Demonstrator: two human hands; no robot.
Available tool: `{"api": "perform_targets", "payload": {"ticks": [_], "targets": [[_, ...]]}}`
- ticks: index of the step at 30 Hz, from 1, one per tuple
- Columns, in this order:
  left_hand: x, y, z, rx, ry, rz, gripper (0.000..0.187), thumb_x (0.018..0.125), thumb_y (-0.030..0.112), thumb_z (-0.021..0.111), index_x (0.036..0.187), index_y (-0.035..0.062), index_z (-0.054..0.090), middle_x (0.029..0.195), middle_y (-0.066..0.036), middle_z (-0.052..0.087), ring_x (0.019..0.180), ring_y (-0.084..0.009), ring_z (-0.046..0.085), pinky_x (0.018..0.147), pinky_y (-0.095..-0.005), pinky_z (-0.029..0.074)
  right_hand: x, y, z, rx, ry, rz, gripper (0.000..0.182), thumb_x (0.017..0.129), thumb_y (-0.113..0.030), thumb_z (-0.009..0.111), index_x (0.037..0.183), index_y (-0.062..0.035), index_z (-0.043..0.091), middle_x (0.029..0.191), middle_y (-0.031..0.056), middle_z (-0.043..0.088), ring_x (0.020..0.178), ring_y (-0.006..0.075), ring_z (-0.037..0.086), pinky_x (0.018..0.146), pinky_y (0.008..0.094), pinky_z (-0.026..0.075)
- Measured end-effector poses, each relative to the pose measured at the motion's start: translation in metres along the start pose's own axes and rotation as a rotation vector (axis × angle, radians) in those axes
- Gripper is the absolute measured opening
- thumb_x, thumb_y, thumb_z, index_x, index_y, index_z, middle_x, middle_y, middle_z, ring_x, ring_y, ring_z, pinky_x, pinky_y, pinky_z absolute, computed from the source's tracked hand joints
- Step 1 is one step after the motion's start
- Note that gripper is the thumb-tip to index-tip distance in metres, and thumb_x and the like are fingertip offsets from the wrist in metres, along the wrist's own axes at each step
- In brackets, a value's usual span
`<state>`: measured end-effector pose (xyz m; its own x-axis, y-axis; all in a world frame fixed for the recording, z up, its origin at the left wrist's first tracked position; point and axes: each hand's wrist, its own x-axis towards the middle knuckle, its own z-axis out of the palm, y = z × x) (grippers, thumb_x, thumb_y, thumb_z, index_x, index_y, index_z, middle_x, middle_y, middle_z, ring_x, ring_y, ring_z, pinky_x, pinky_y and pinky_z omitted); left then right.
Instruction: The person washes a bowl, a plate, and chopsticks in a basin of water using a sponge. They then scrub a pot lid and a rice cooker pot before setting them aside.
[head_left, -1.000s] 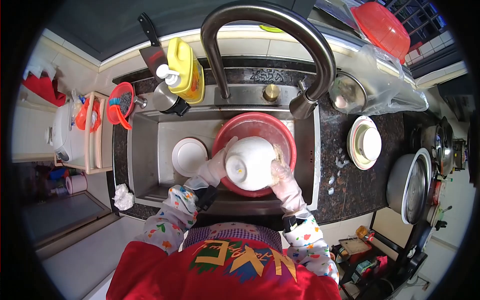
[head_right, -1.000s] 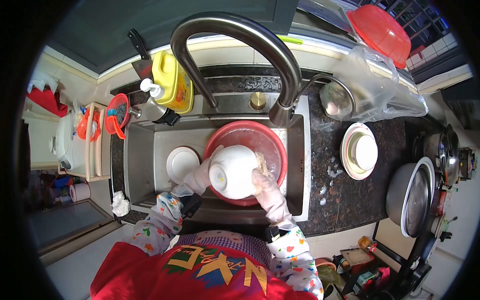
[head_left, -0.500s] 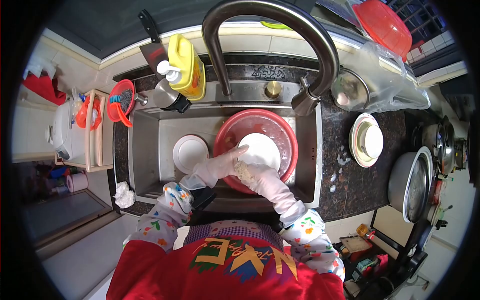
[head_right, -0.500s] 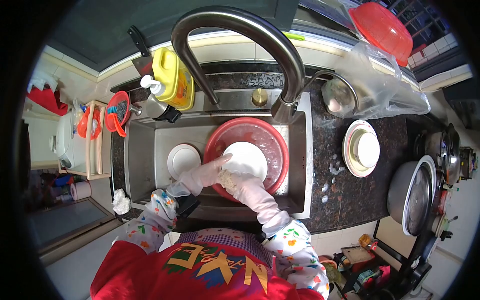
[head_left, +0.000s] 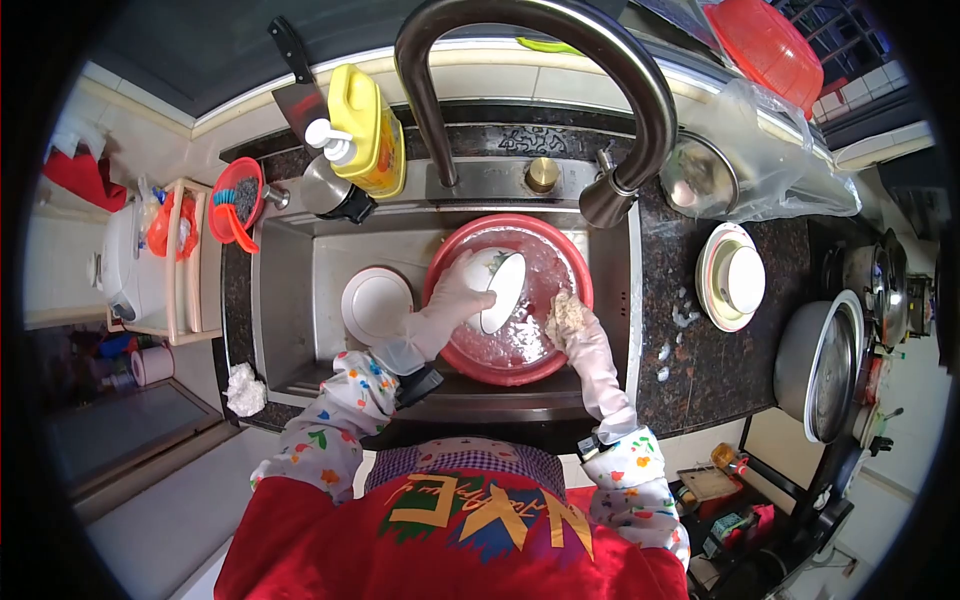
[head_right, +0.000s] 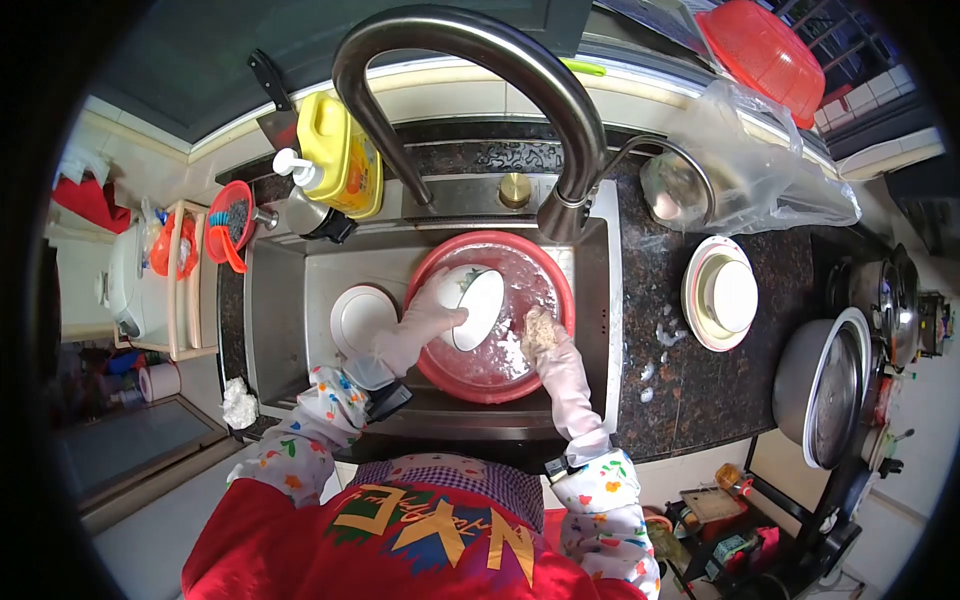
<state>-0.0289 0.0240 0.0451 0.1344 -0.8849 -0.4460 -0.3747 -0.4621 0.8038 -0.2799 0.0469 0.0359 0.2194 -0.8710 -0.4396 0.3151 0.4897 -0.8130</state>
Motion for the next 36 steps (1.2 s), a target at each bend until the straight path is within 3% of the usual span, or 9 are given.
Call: {"api": "perform_targets", "payload": {"ticks": [6, 8, 11, 15, 17, 27, 30, 32, 36], "targets": [[-0.014, 0.023, 0.004, 0.271, 0.113, 0.054, 0.093, 0.059, 0.026, 0.078, 0.139, 0.0079, 0.034, 0.125, -0.019, 0.049, 0.119, -0.0328, 0.048, 0.103, -0.0379, 0.038, -0.007, 0.016, -0.015, 0.275, -0.061, 0.017, 0.040, 0.092, -0.006, 0.055, 0.130, -0.0071, 0.045, 0.120, 0.0086, 0.059, 0.100, 0.0195, 0.060, 0.082, 0.0303, 0.052], [-0.015, 0.020, 0.001, 0.277, 0.126, 0.095, 0.093, 0.059, 0.025, 0.078, 0.139, 0.0081, 0.034, 0.126, -0.019, 0.048, 0.119, -0.0331, 0.048, 0.103, -0.0381, 0.038, -0.011, 0.014, -0.018, 0.302, 0.015, 0.091, 0.053, 0.083, 0.019, 0.038, 0.132, -0.0014, 0.042, 0.127, 0.0114, 0.054, 0.112, 0.0205, 0.055, 0.094, 0.0334, 0.047], [-0.006, 0.000, 0.001, 0.215, 0.125, 0.118, 0.094, 0.057, 0.025, 0.079, 0.138, 0.0083, 0.035, 0.126, -0.019, 0.048, 0.118, -0.0339, 0.048, 0.102, -0.0388, 0.038, -0.013, 0.016, -0.014, 0.146, 0.022, -0.045, 0.040, 0.090, -0.005, 0.058, 0.128, -0.0066, 0.047, 0.121, 0.0084, 0.058, 0.102, 0.0191, 0.060, 0.083, 0.0302, 0.052], [-0.019, 0.014, 0.003, 0.298, 0.190, 0.161, 0.094, 0.055, 0.023, 0.081, 0.137, 0.0081, 0.037, 0.124, -0.020, 0.049, 0.116, -0.0348, 0.049, 0.101, -0.0399, 0.039, -0.011, 0.017, -0.015, -0.010, 0.087, -0.043, 0.038, 0.090, -0.005, 0.058, 0.127, -0.0057, 0.049, 0.120, 0.0075, 0.059, 0.099, 0.0180, 0.060, 0.081, 0.0285, 0.052], [-0.020, 0.014, 0.007, 0.304, 0.185, 0.172, 0.093, 0.055, 0.022, 0.081, 0.136, 0.0081, 0.038, 0.125, -0.020, 0.049, 0.116, -0.0348, 0.049, 0.101, -0.0399, 0.039, -0.010, 0.020, -0.017, 0.347, 0.001, 0.051, 0.055, 0.081, 0.021, 0.038, 0.131, -0.0003, 0.043, 0.130, 0.0128, 0.051, 0.117, 0.0224, 0.052, 0.100, 0.0350, 0.043], [-0.013, -0.001, -0.002, 0.098, -0.001, 0.124, 0.086, 0.062, 0.021, 0.079, 0.137, 0.0081, 0.038, 0.127, -0.018, 0.050, 0.120, -0.0304, 0.048, 0.101, -0.0367, 0.039, -0.019, 0.008, 0.002, 0.185, 0.011, 0.032, 0.051, 0.084, 0.016, 0.043, 0.132, -0.0014, 0.043, 0.132, 0.0139, 0.050, 0.119, 0.0244, 0.051, 0.102, 0.0377, 0.042], [-0.017, -0.002, -0.012, -0.339, -0.207, 0.063, 0.076, 0.071, 0.018, 0.073, 0.138, 0.0054, 0.037, 0.131, -0.014, 0.048, 0.122, -0.0244, 0.046, 0.102, -0.0329, 0.037, -0.020, -0.008, 0.027, 0.659, 0.033, 0.126, 0.042, 0.089, -0.004, 0.057, 0.130, -0.0043, 0.047, 0.125, 0.0146, 0.055, 0.113, 0.0264, 0.055, 0.095, 0.0355, 0.046], [-0.021, -0.003, -0.010, -0.536, -0.264, 0.064, 0.072, 0.075, 0.017, 0.070, 0.137, 0.0037, 0.037, 0.132, -0.013, 0.048, 0.122, -0.0223, 0.046, 0.102, -0.0317, 0.036, -0.025, -0.034, 0.053, -0.949, -0.113, -0.310, 0.047, 0.088, -0.006, 0.057, 0.133, -0.0042, 0.044, 0.128, 0.0203, 0.051, 0.121, 0.0338, 0.049, 0.102, 0.0376, 0.040], [-0.034, 0.008, -0.001, -0.856, -0.317, 0.131, 0.065, 0.081, 0.018, 0.066, 0.136, 0.0005, 0.037, 0.132, -0.011, 0.048, 0.122, -0.0208, 0.045, 0.105, -0.0315, 0.033, -0.004, -0.029, 0.077, -1.562, -0.308, -0.679, 0.056, 0.084, -0.021, 0.060, 0.135, -0.0100, 0.041, 0.133, 0.0262, 0.044, 0.122, 0.0343, 0.047, 0.103, 0.0379, 0.037]]}}
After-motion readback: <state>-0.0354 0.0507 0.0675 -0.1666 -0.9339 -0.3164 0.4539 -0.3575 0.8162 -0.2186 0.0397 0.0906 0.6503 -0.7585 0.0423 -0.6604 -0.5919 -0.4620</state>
